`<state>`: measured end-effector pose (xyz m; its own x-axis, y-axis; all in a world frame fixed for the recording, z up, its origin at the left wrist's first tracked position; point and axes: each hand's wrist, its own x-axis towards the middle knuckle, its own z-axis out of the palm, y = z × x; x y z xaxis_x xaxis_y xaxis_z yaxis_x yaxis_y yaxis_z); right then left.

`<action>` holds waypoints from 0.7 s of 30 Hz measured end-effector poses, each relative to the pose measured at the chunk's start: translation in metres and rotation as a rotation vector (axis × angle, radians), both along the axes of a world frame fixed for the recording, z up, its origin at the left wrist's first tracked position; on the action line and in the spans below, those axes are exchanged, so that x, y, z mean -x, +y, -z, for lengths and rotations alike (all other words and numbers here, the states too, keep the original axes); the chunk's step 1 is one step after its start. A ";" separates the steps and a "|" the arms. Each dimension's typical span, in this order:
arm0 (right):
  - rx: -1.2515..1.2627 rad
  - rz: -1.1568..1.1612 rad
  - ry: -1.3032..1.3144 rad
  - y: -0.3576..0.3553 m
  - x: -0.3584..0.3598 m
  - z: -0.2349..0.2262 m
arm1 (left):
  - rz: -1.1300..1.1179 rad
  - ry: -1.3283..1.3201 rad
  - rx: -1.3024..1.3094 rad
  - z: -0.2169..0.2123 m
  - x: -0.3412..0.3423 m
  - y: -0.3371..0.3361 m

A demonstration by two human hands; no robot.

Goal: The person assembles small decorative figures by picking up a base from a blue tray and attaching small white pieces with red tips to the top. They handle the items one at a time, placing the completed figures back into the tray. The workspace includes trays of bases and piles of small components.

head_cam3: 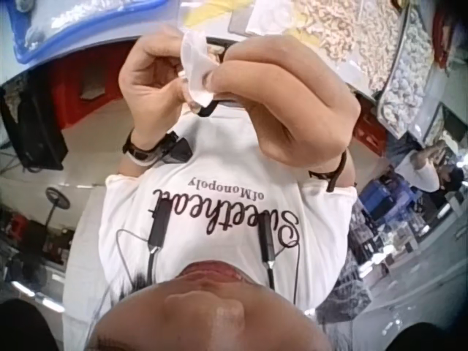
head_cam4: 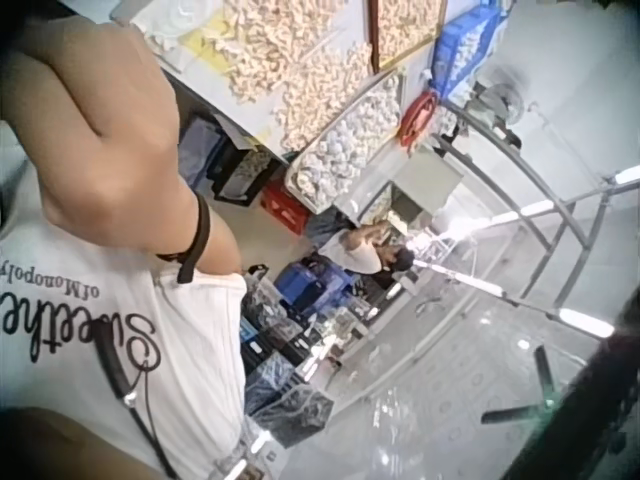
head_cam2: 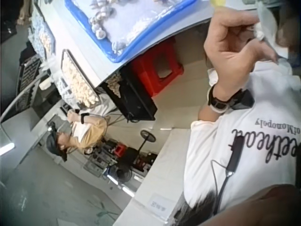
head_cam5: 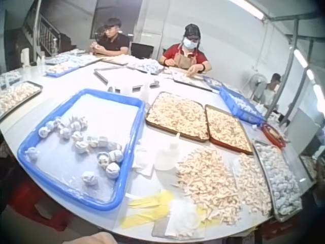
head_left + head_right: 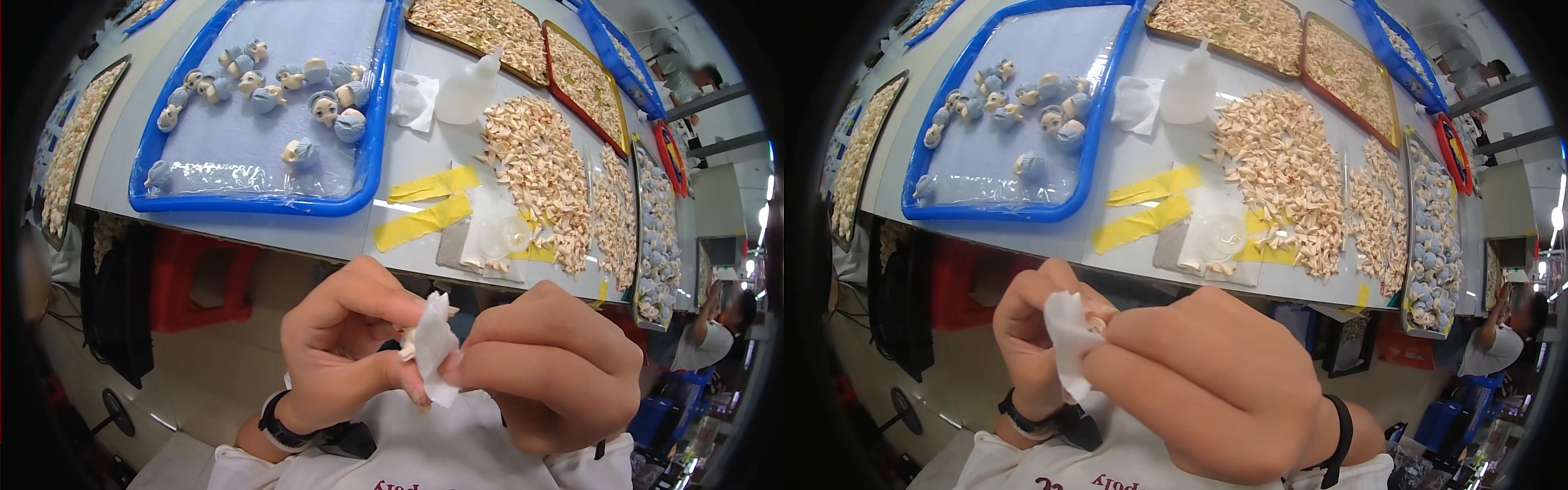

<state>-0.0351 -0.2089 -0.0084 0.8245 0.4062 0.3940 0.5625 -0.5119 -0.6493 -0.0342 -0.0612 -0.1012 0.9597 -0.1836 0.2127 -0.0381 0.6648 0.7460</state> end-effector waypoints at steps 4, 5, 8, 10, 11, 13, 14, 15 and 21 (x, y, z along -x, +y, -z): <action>0.000 0.026 0.099 -0.004 0.003 0.000 | 0.042 0.044 0.109 0.003 -0.003 -0.001; -0.012 0.026 0.114 -0.007 0.003 0.002 | 0.049 0.054 0.115 0.001 -0.003 0.001; 0.015 0.045 0.083 -0.013 -0.001 -0.004 | 0.070 0.046 0.159 -0.002 -0.007 0.002; 0.012 0.061 0.078 -0.010 -0.002 -0.012 | 0.076 0.026 0.128 -0.001 -0.007 0.003; 0.045 0.022 0.078 -0.007 -0.006 -0.016 | 0.076 0.012 0.077 0.002 -0.007 0.005; 0.006 -0.039 0.089 0.001 -0.007 -0.007 | 0.088 0.015 0.063 0.005 -0.007 0.004; 0.010 -0.045 0.076 -0.002 -0.007 -0.001 | 0.093 0.031 0.100 0.005 -0.008 0.003; 0.014 -0.051 0.063 -0.006 -0.007 0.003 | 0.099 0.047 0.136 0.006 -0.008 0.002; 0.025 0.016 0.201 -0.009 -0.003 0.000 | 0.054 0.212 0.038 -0.003 -0.008 -0.005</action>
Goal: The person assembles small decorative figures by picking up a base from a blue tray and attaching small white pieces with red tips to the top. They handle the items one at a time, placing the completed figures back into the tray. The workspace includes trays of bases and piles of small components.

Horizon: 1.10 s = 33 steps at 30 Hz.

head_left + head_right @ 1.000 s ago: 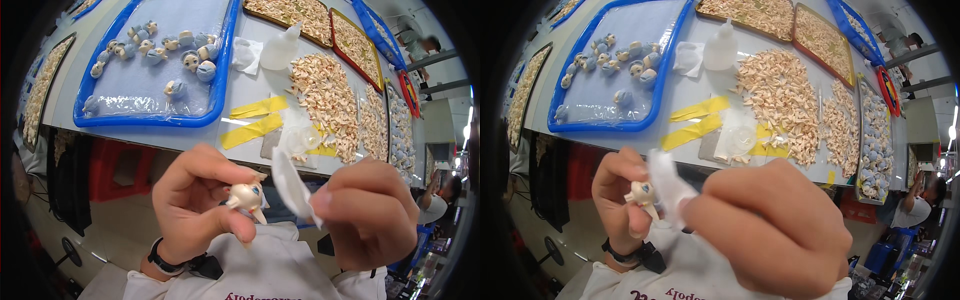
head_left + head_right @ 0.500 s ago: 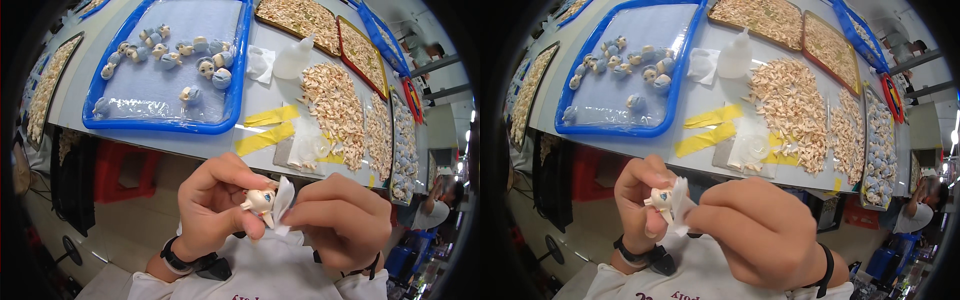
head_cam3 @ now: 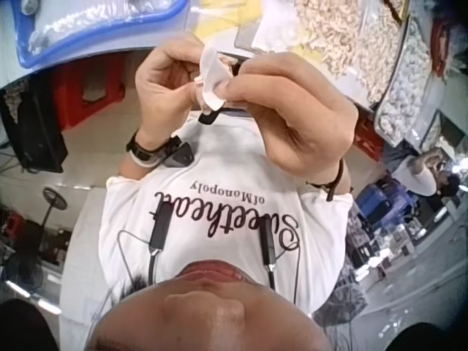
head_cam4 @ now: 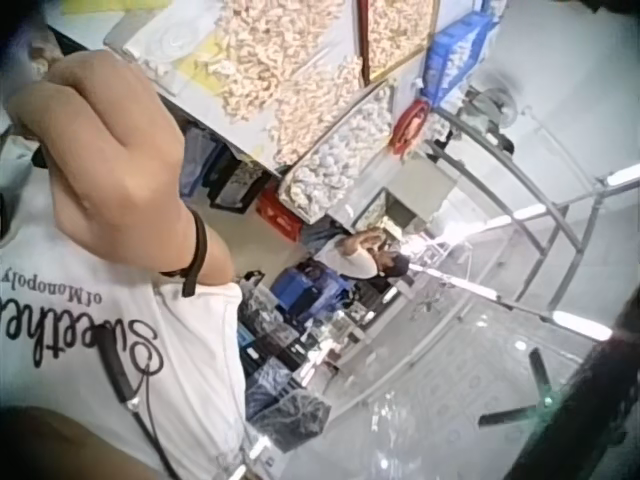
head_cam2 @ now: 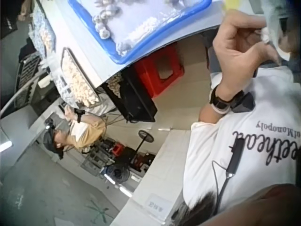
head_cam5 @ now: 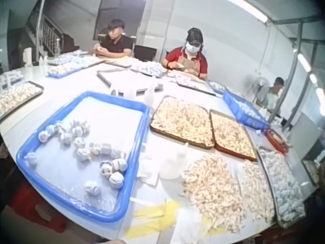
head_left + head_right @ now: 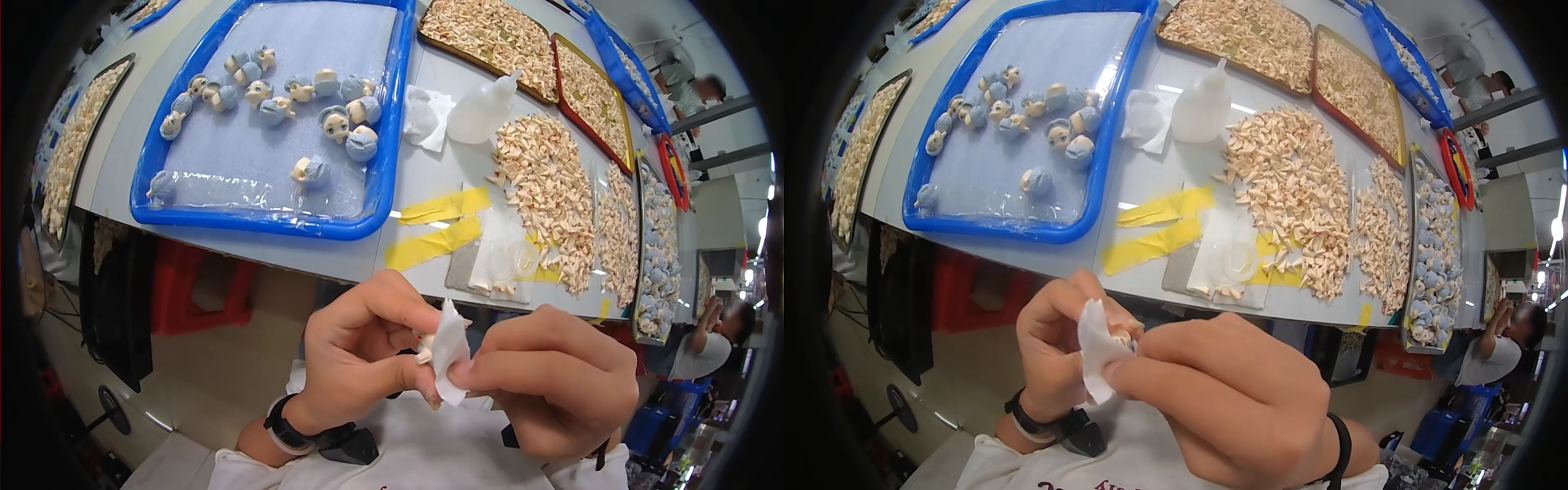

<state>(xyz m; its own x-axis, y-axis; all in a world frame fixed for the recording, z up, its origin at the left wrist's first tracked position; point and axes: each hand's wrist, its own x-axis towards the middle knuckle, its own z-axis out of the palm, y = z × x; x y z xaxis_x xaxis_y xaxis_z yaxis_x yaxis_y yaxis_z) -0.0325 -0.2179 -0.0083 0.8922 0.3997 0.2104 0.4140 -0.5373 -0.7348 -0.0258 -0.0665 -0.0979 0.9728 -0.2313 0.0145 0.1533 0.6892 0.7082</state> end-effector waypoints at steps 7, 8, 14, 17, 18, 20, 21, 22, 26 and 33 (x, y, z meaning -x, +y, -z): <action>0.086 0.175 -0.185 -0.033 -0.028 -0.026 | -0.016 -0.105 0.106 0.000 -0.014 0.013; 0.044 0.290 -0.259 -0.043 -0.038 -0.025 | -0.032 -0.118 0.107 0.002 -0.016 0.013; -0.002 0.418 -0.151 -0.082 -0.131 -0.012 | -0.107 -0.153 0.026 -0.009 -0.014 0.017; -0.067 0.288 -0.005 -0.089 -0.156 0.002 | -0.139 -0.182 0.003 -0.010 -0.017 0.019; -0.092 0.243 0.030 -0.088 -0.160 0.005 | -0.169 -0.124 -0.074 -0.014 -0.016 0.018; -0.111 0.187 0.085 -0.090 -0.161 0.002 | -0.225 -0.010 -0.225 -0.025 -0.014 0.015; -0.094 0.179 0.028 -0.089 -0.159 0.001 | -0.239 -0.023 -0.232 -0.023 -0.014 0.014; -0.077 0.174 -0.029 -0.089 -0.154 -0.003 | -0.251 -0.037 -0.239 -0.020 -0.014 0.014; -0.010 0.191 -0.098 -0.070 -0.104 -0.034 | -0.219 -0.048 -0.262 -0.018 -0.011 0.015; 0.016 -0.142 -0.177 -0.035 -0.019 -0.014 | 0.106 -0.108 0.095 -0.018 -0.008 -0.003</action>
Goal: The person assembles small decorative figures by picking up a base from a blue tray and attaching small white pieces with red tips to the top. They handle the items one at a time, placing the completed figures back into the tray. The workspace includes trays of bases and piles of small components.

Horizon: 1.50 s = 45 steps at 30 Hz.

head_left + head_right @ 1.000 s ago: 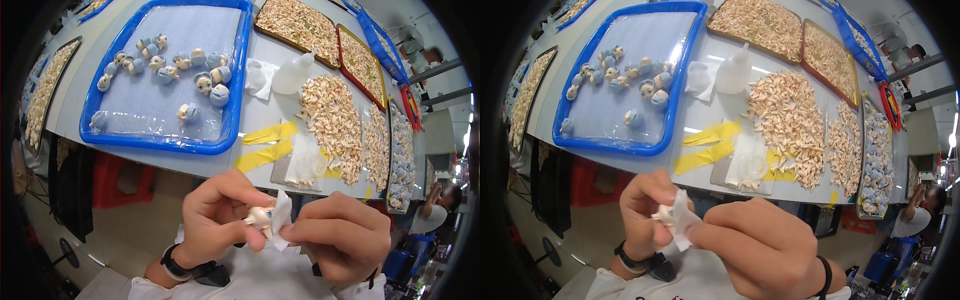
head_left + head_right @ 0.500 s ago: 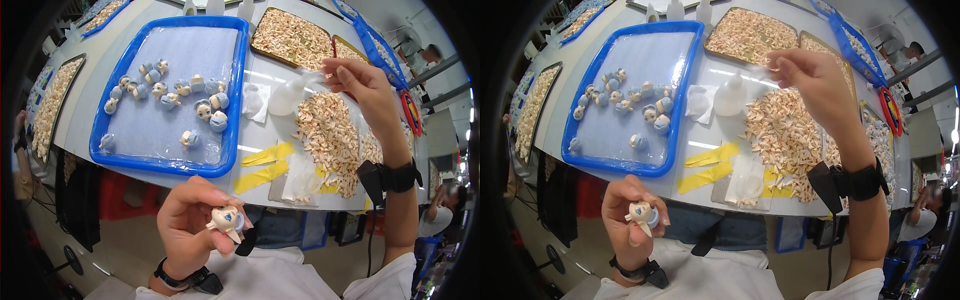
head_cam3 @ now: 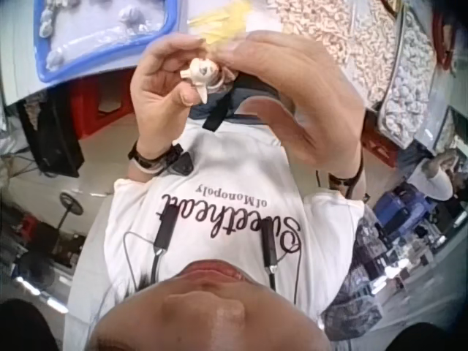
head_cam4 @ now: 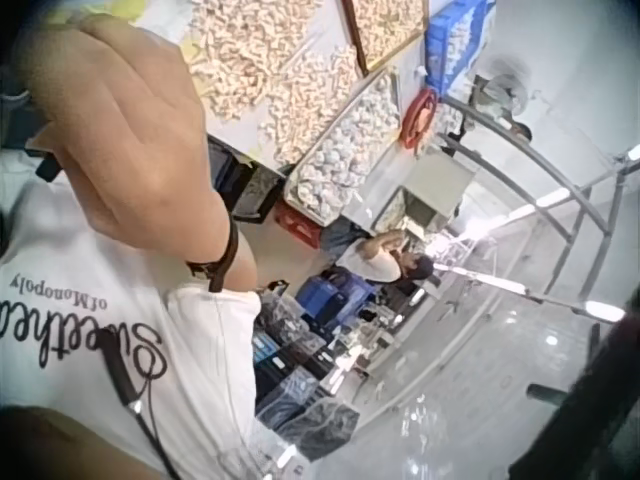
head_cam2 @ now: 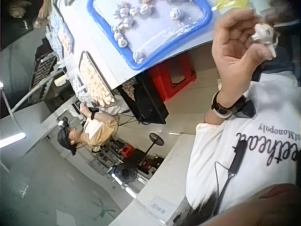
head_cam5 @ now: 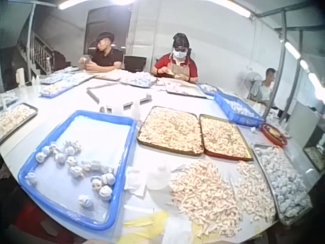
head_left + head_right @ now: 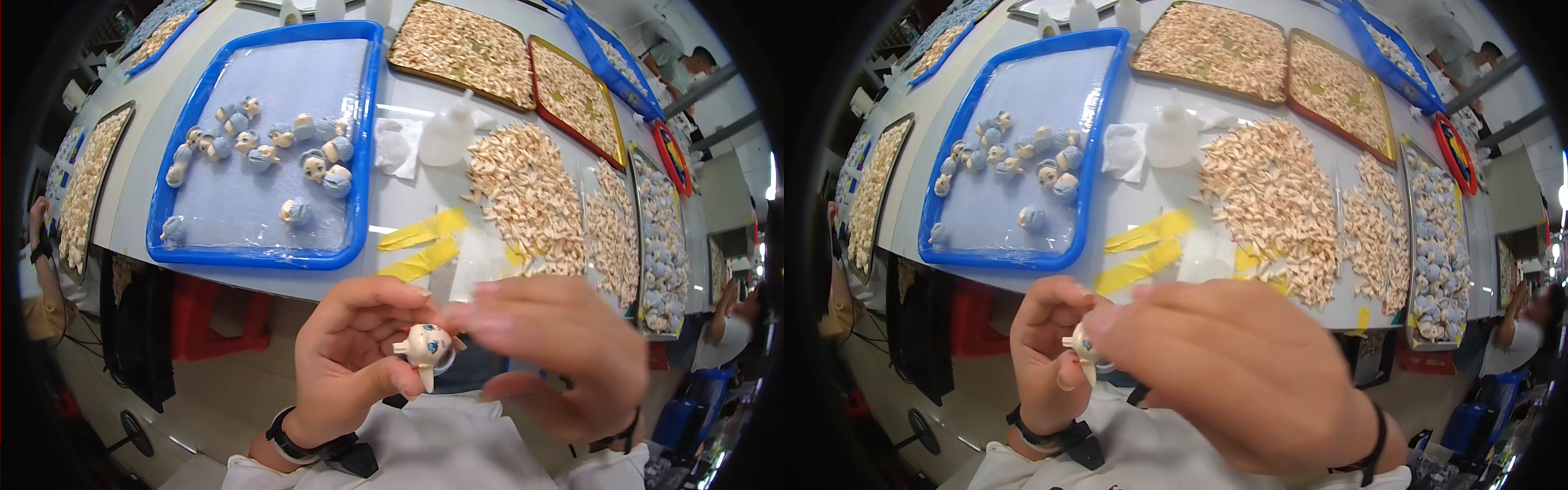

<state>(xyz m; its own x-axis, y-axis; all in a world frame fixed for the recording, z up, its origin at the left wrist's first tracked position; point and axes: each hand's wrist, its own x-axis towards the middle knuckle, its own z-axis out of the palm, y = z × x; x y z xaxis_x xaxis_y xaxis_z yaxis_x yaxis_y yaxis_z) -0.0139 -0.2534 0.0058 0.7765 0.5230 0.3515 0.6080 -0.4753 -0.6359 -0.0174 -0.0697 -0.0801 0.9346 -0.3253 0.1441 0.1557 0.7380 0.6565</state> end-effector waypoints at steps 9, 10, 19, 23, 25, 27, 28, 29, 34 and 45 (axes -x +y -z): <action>-0.247 0.144 -0.039 0.014 0.027 0.040 | 0.083 0.143 0.040 -0.005 0.018 -0.013; -0.266 0.147 -0.046 0.015 0.029 0.041 | 0.100 0.163 0.045 -0.005 0.019 -0.015; -0.120 0.541 -0.107 -0.076 0.048 0.021 | -0.133 -0.117 -0.586 -0.012 0.020 -0.002; 0.127 1.247 0.047 -0.220 0.069 0.020 | -0.245 -0.165 -0.783 -0.014 0.004 0.026; 0.432 1.271 0.021 -0.287 0.095 0.038 | -0.308 -0.197 -0.812 -0.012 -0.007 0.035; 0.578 1.217 -0.023 -0.295 0.092 0.047 | -0.372 -0.197 -0.864 -0.015 -0.012 0.040; 0.651 1.188 -0.045 -0.298 0.090 0.049 | -0.384 -0.215 -0.879 -0.016 -0.015 0.040; 0.645 1.195 0.010 -0.295 0.081 0.050 | -0.406 -0.233 -0.905 -0.019 -0.016 0.042; 0.541 1.074 0.055 -0.317 0.050 0.044 | -0.370 -0.399 -1.004 -0.031 -0.030 0.042; 0.482 1.065 0.288 -0.280 0.036 0.030 | -0.384 -0.585 -1.287 -0.065 -0.082 0.095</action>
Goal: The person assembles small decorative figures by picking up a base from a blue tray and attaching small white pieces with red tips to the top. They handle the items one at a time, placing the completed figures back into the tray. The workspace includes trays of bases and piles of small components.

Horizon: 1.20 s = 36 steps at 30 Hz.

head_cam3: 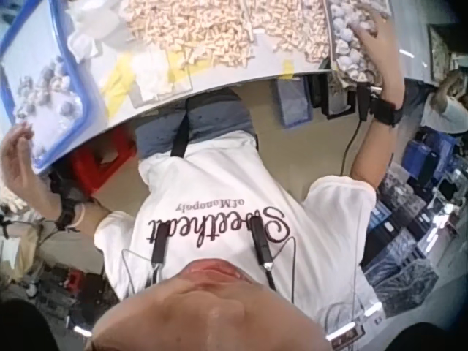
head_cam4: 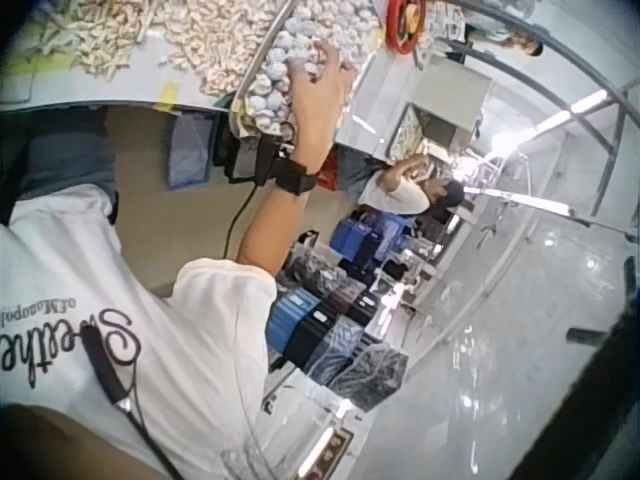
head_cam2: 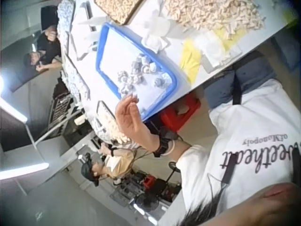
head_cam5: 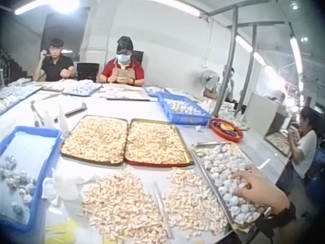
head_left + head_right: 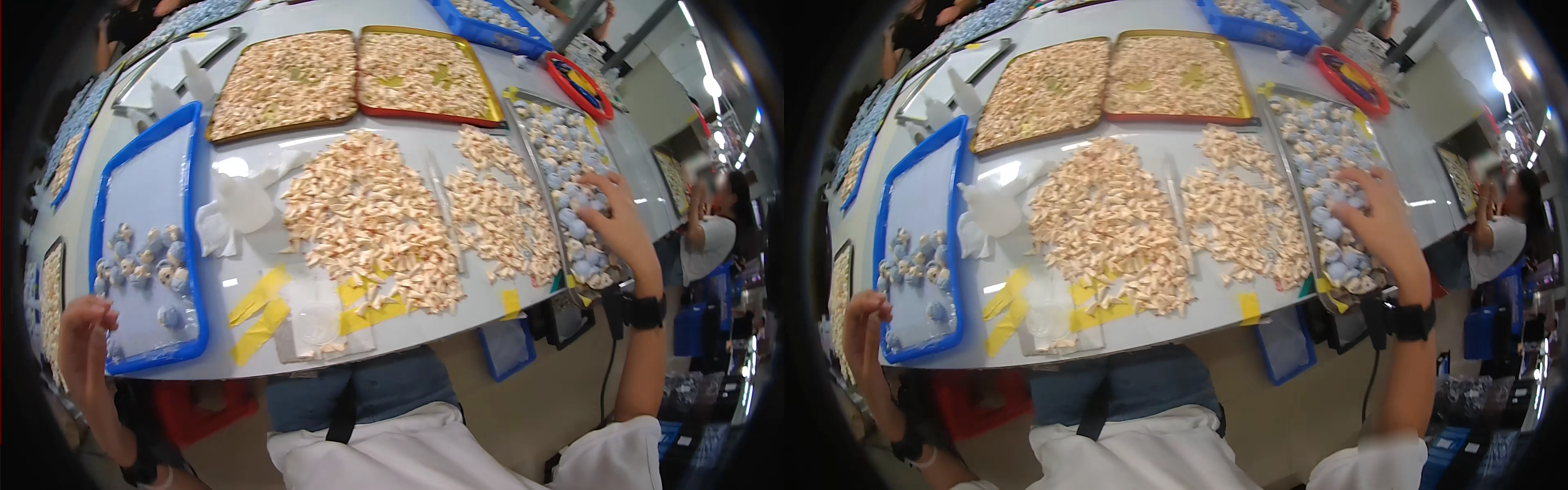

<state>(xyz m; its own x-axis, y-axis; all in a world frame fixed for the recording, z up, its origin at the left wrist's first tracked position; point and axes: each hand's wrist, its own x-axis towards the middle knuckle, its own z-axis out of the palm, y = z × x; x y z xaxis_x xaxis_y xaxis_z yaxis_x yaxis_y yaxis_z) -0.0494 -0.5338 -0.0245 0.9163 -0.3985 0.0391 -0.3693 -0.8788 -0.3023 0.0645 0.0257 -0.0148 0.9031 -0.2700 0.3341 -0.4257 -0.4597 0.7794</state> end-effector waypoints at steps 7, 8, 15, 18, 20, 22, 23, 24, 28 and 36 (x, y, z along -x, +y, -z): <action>0.114 0.032 -0.067 -0.038 0.020 0.011 | -0.004 0.109 -0.229 -0.025 -0.083 -0.001; 0.115 0.024 -0.037 -0.034 0.017 0.010 | 0.052 0.112 -0.268 -0.024 -0.101 0.009; 0.235 -0.113 -0.088 -0.054 0.038 0.009 | 0.038 0.373 -0.788 0.002 -0.112 0.026; 0.150 -0.008 -0.053 -0.041 0.041 -0.006 | -0.019 0.260 -0.843 0.003 -0.091 0.022; 0.067 0.051 -0.059 -0.029 0.038 -0.010 | -0.097 0.327 -0.821 -0.005 -0.076 0.015; 0.055 0.021 -0.106 -0.022 0.038 -0.010 | -0.086 0.287 -0.791 0.001 -0.060 0.012; 0.052 0.011 -0.131 -0.019 0.039 -0.010 | -0.077 0.262 -0.773 0.004 -0.054 0.009; 0.051 -0.014 -0.143 -0.010 0.037 -0.012 | -0.100 0.288 -0.780 0.000 -0.048 -0.002; 0.015 -0.152 -0.130 0.033 0.008 -0.009 | 0.031 0.279 -0.617 -0.002 -0.029 -0.014; -0.102 -0.312 -0.132 0.100 -0.021 -0.016 | 0.020 0.086 -0.507 0.000 -0.055 -0.011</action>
